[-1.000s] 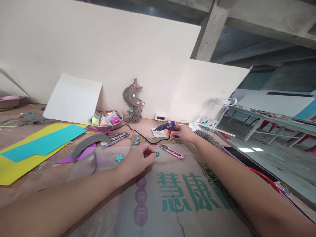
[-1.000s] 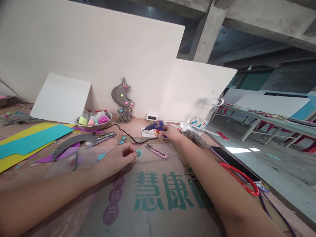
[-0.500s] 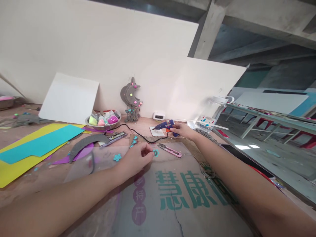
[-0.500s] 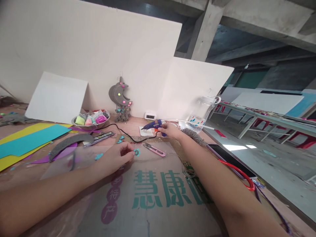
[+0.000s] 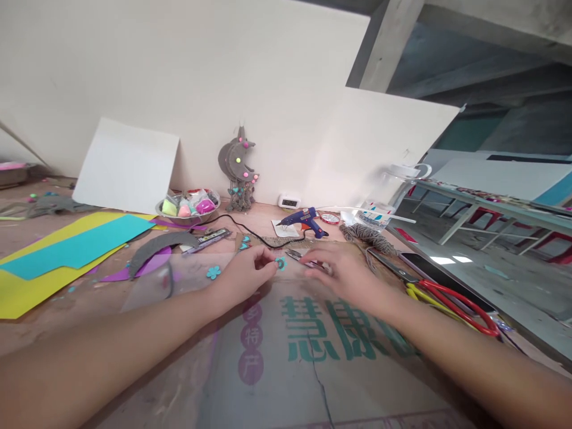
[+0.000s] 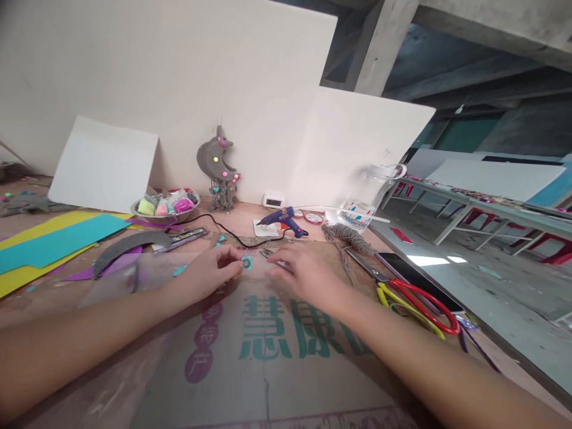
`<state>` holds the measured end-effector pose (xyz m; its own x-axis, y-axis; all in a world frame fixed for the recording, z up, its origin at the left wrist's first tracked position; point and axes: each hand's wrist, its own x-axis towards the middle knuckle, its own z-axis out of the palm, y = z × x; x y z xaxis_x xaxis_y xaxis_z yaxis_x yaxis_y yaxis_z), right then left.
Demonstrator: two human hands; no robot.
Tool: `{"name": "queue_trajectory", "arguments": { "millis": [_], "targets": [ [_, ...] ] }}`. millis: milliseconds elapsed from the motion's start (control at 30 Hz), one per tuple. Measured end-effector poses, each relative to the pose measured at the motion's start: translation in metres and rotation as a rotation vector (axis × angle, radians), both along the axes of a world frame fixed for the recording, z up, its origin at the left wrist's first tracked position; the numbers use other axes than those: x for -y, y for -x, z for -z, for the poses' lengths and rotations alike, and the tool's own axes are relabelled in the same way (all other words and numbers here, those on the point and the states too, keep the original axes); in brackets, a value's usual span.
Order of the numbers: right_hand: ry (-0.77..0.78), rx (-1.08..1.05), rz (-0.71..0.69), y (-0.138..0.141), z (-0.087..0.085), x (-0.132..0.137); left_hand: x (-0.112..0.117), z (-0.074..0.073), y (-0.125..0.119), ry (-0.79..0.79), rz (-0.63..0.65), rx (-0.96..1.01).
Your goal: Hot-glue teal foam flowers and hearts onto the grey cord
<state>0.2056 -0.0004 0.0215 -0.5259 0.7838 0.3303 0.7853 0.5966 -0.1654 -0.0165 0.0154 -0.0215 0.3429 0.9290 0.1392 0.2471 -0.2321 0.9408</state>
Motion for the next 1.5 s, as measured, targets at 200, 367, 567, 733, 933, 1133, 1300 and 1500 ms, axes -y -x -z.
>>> {"name": "queue_trajectory", "arguments": {
  "millis": [200,367,567,733,933,1133,1300,1500],
  "targets": [
    [0.116,-0.010,-0.044,0.026,0.018,0.016,0.003,-0.007,0.000,-0.010,0.002,-0.045],
    [0.134,-0.087,-0.055,0.024,0.022,0.020,0.007,-0.012,-0.001,-0.026,0.002,-0.047],
    [0.043,-0.153,-0.078,0.022,0.019,0.031,0.009,-0.016,0.001,-0.077,0.006,-0.111],
    [-0.132,-0.202,-0.168,0.018,0.024,0.024,0.009,-0.015,0.002,-0.141,0.023,-0.219],
    [-0.122,-0.200,-0.147,0.018,0.023,0.022,0.010,-0.012,0.004,-0.140,0.033,-0.215],
    [-0.121,-0.108,-0.091,0.012,0.029,0.020,0.005,-0.009,0.002,-0.065,0.044,-0.074],
    [-0.135,-0.124,-0.098,0.010,0.025,0.023,0.003,-0.007,0.002,-0.114,0.052,-0.027],
    [-0.172,-0.204,-0.073,0.016,0.018,0.024,0.009,-0.008,0.000,-0.285,0.120,-0.150]
  ]
}}
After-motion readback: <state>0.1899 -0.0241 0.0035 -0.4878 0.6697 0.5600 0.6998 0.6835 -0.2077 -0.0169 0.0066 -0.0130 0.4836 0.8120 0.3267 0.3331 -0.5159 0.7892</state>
